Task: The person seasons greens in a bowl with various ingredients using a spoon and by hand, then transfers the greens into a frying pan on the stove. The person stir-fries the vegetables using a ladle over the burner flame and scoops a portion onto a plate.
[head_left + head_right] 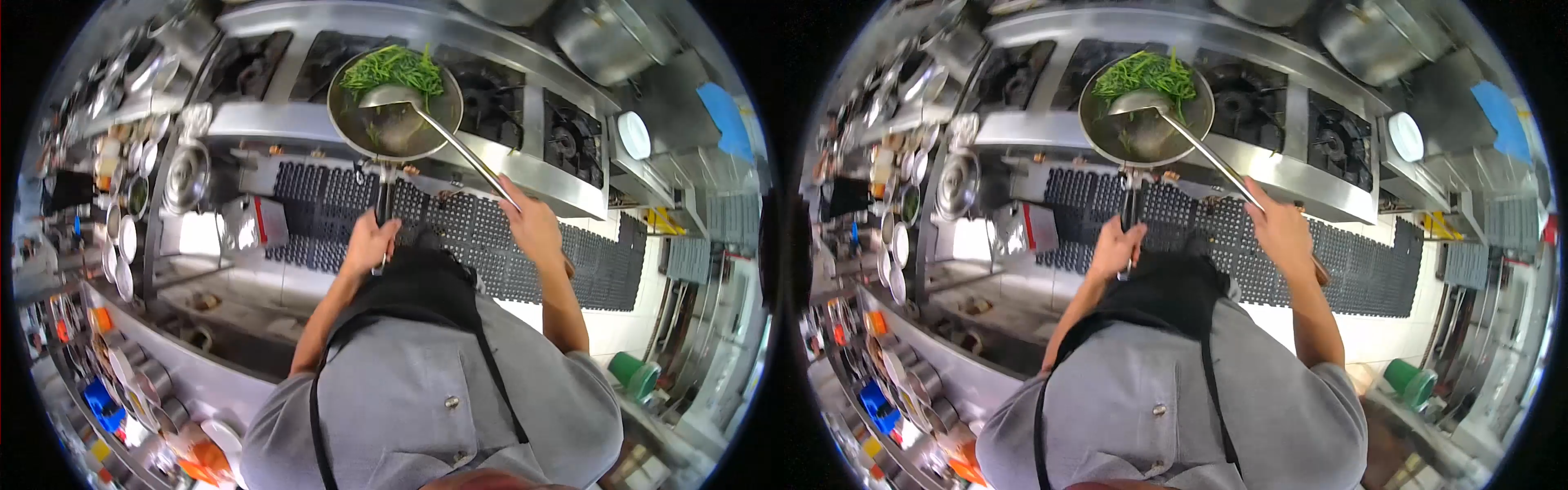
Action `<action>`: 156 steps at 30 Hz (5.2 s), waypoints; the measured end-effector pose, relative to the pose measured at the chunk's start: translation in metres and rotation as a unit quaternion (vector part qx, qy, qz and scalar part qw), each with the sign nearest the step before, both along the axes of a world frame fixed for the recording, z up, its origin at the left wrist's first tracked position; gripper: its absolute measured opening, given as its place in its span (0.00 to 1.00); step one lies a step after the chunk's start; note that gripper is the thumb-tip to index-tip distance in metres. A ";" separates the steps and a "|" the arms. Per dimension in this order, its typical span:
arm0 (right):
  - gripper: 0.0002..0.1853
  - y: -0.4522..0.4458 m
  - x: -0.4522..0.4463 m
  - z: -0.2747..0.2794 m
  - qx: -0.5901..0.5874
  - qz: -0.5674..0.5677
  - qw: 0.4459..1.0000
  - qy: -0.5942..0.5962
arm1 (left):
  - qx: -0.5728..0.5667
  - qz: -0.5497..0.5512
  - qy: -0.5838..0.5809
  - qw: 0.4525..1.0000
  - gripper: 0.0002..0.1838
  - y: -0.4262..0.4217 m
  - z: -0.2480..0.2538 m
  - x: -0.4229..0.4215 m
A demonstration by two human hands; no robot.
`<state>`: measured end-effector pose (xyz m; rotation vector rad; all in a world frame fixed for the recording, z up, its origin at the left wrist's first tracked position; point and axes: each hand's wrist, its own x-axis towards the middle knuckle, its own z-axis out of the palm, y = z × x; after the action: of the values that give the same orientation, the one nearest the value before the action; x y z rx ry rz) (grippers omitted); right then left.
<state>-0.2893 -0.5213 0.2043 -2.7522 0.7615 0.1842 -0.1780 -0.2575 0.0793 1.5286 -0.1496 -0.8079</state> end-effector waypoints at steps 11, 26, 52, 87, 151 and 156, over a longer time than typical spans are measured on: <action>0.24 0.060 0.090 -0.034 -0.080 0.128 0.987 -0.057 | 0.000 0.094 -0.002 0.996 0.11 0.048 0.002 0.012; 0.27 0.136 0.183 -0.043 0.078 0.171 0.961 -0.201 | 0.011 0.288 -0.048 0.956 0.11 0.096 0.031 0.034; 0.29 0.147 0.291 -0.027 0.037 0.680 0.732 0.027 | 0.020 0.553 0.080 0.829 0.10 0.080 0.005 -0.063; 0.28 0.205 0.168 -0.020 0.118 0.663 0.739 -0.025 | -0.062 0.620 0.031 0.782 0.09 0.132 -0.012 -0.161; 0.25 0.504 0.341 0.030 0.421 0.393 0.522 0.629 | 0.020 0.829 0.028 0.558 0.11 0.254 0.043 -0.071; 0.22 0.500 0.326 0.040 0.514 0.232 0.436 0.701 | 0.030 0.822 0.054 0.566 0.10 0.256 0.047 -0.093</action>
<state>0.0363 -0.0217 0.2445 -0.9317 -0.1048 2.2358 -0.2709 -0.0010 0.1268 0.9907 1.2795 0.6657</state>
